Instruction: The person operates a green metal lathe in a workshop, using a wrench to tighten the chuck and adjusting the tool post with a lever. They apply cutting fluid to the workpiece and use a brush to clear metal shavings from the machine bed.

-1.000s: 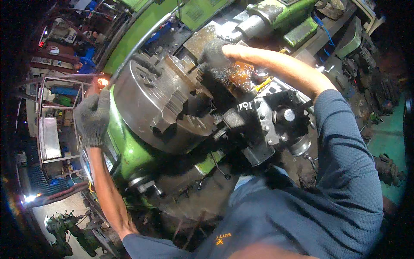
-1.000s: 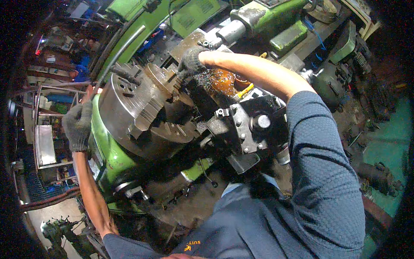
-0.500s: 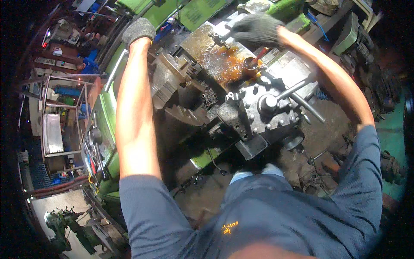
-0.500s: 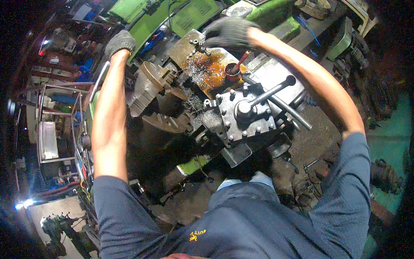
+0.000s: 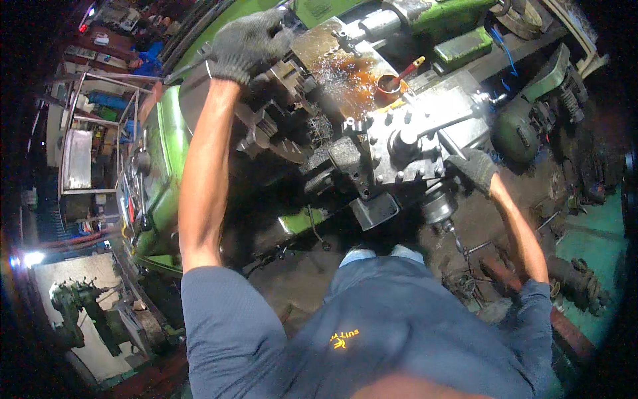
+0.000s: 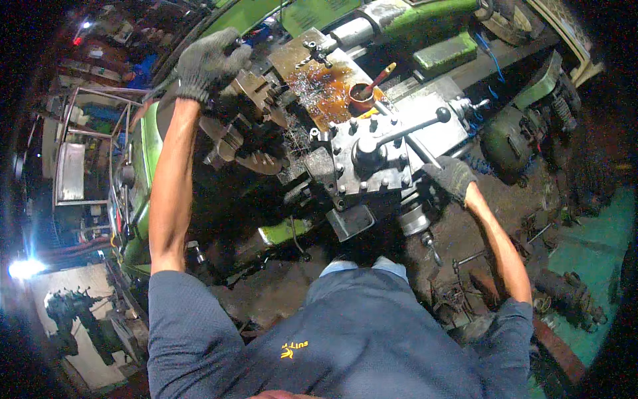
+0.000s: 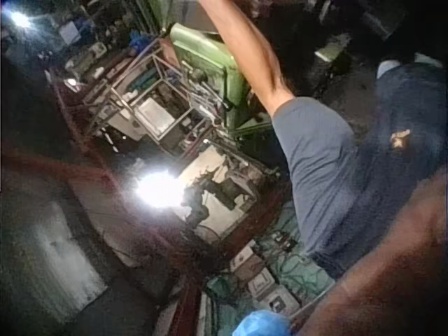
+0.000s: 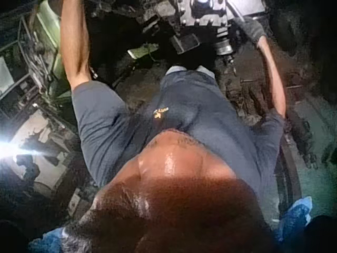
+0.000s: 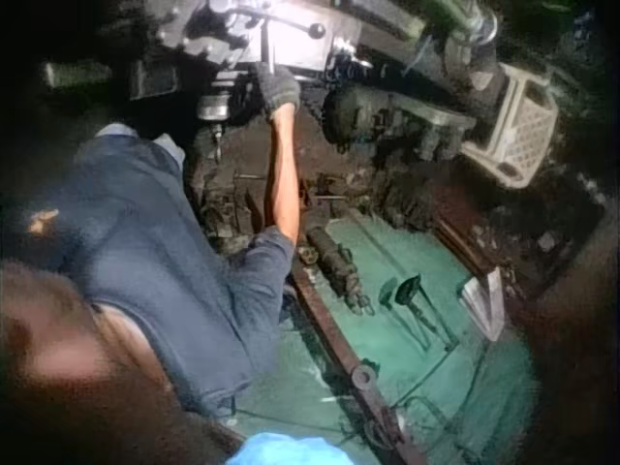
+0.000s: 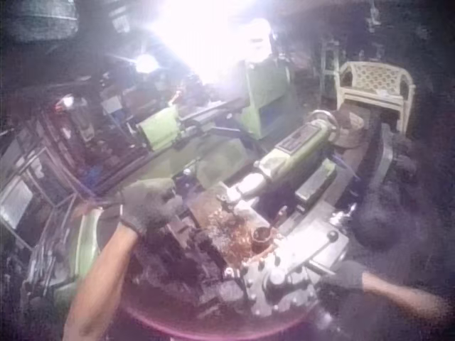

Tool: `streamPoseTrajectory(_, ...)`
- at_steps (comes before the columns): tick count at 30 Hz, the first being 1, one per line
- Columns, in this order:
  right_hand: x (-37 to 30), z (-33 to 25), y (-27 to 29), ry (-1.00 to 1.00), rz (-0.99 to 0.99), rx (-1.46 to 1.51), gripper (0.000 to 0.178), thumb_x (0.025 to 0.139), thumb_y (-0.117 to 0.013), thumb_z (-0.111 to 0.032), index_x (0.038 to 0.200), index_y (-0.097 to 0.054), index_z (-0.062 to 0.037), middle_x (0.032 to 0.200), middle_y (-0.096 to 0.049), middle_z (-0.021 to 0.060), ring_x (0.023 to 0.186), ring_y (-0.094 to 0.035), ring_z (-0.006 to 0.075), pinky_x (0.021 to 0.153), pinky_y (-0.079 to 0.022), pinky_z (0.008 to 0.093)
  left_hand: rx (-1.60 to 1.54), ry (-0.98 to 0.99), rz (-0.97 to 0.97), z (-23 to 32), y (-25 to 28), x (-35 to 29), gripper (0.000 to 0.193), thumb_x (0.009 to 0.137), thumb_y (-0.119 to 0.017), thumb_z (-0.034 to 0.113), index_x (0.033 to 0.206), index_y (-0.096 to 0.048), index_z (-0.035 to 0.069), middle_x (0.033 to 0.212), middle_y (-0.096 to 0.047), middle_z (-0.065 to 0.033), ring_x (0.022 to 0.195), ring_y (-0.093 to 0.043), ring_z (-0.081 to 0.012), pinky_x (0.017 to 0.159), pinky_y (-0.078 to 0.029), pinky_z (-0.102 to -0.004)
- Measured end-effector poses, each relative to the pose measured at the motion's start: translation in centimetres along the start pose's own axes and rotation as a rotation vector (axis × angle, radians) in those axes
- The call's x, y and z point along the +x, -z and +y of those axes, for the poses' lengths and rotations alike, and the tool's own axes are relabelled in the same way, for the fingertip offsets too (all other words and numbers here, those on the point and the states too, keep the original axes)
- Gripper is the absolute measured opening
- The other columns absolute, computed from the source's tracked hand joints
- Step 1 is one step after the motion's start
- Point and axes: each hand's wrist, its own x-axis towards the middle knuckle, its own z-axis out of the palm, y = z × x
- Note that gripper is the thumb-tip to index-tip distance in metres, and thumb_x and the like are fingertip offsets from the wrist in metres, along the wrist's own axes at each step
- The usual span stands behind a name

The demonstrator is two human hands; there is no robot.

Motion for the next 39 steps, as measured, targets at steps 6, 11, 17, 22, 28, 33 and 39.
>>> streamPoseTrajectory(6,-1.9,0.0,3.0,0.051,0.271,-0.113,0.052,0.097,-0.060,-0.053,0.097,-0.072,-0.0023,0.080,-0.071,0.0197,0.073,-0.070,0.0340,0.069,-0.052,0.0456,0.321,0.224,0.178,-5.6,0.0,-9.9,0.025,0.081,-0.064,0.041,0.080,-0.071,0.017,0.078,-0.066,-0.0096,0.071,-0.066,-0.0305,0.063,-0.052,-0.0447)
streamPoseTrajectory(11,-0.7,-3.9,9.9,0.398,0.447,-0.291,0.051,0.094,-0.062,-0.055,0.090,-0.074,-0.0055,0.066,-0.066,0.0118,0.061,-0.066,0.0254,0.059,-0.049,0.0415,0.396,0.053,0.183,-3.5,0.9,-9.7,0.021,0.077,-0.062,0.038,0.076,-0.069,0.019,0.073,-0.064,-0.0089,0.065,-0.063,-0.0288,0.059,-0.049,-0.0438)
streamPoseTrajectory(17,1.7,-13.9,12.1,0.416,0.275,-0.416,0.048,0.092,-0.066,-0.055,0.098,-0.074,-0.0083,0.071,-0.072,0.0082,0.061,-0.069,0.0222,0.064,-0.054,0.0381,0.366,0.052,0.192,-0.9,2.2,-10.2,0.016,0.071,-0.065,0.035,0.069,-0.063,0.020,0.070,-0.061,-0.0064,0.063,-0.062,-0.0279,0.058,-0.049,-0.0437)
streamPoseTrajectory(22,4.0,-15.9,12.4,0.532,0.274,-0.433,0.043,0.093,-0.065,-0.050,0.096,-0.077,-0.0085,0.072,-0.072,0.0111,0.066,-0.069,0.0252,0.066,-0.052,0.0405,0.313,0.079,0.218,-1.4,2.1,-10.3,0.014,0.070,-0.065,0.034,0.073,-0.068,0.021,0.071,-0.063,-0.0068,0.065,-0.063,-0.0292,0.059,-0.050,-0.0431)
streamPoseTrajectory(28,4.1,-17.9,11.1,0.519,0.212,-0.324,0.047,0.093,-0.069,-0.052,0.090,-0.074,-0.0051,0.063,-0.067,0.0058,0.049,-0.064,0.0150,0.052,-0.051,0.0353,0.289,0.113,0.220,-2.2,1.6,-10.2,0.015,0.070,-0.065,0.034,0.075,-0.069,0.021,0.071,-0.064,-0.0066,0.065,-0.064,-0.0294,0.060,-0.050,-0.0441)
streamPoseTrajectory(33,4.2,-19.3,10.3,0.553,0.200,-0.254,0.044,0.094,-0.069,-0.049,0.088,-0.073,-0.0054,0.060,-0.065,0.0048,0.046,-0.062,0.0134,0.047,-0.049,0.0330,0.270,0.119,0.185,-2.2,2.2,-9.5,0.018,0.072,-0.068,0.035,0.077,-0.071,0.019,0.070,-0.063,-0.0093,0.067,-0.064,-0.0315,0.062,-0.050,-0.0442)
streamPoseTrajectory(39,5.2,-21.5,10.7,0.778,0.446,-0.521,0.047,0.091,-0.068,-0.054,0.085,-0.071,-0.0084,0.067,-0.067,0.0115,0.058,-0.067,0.0285,0.056,-0.050,0.0421,0.265,0.182,0.166,-3.0,2.0,-9.0,0.017,0.072,-0.066,0.034,0.079,-0.072,0.019,0.075,-0.067,-0.0094,0.068,-0.065,-0.0316,0.060,-0.051,-0.0458)
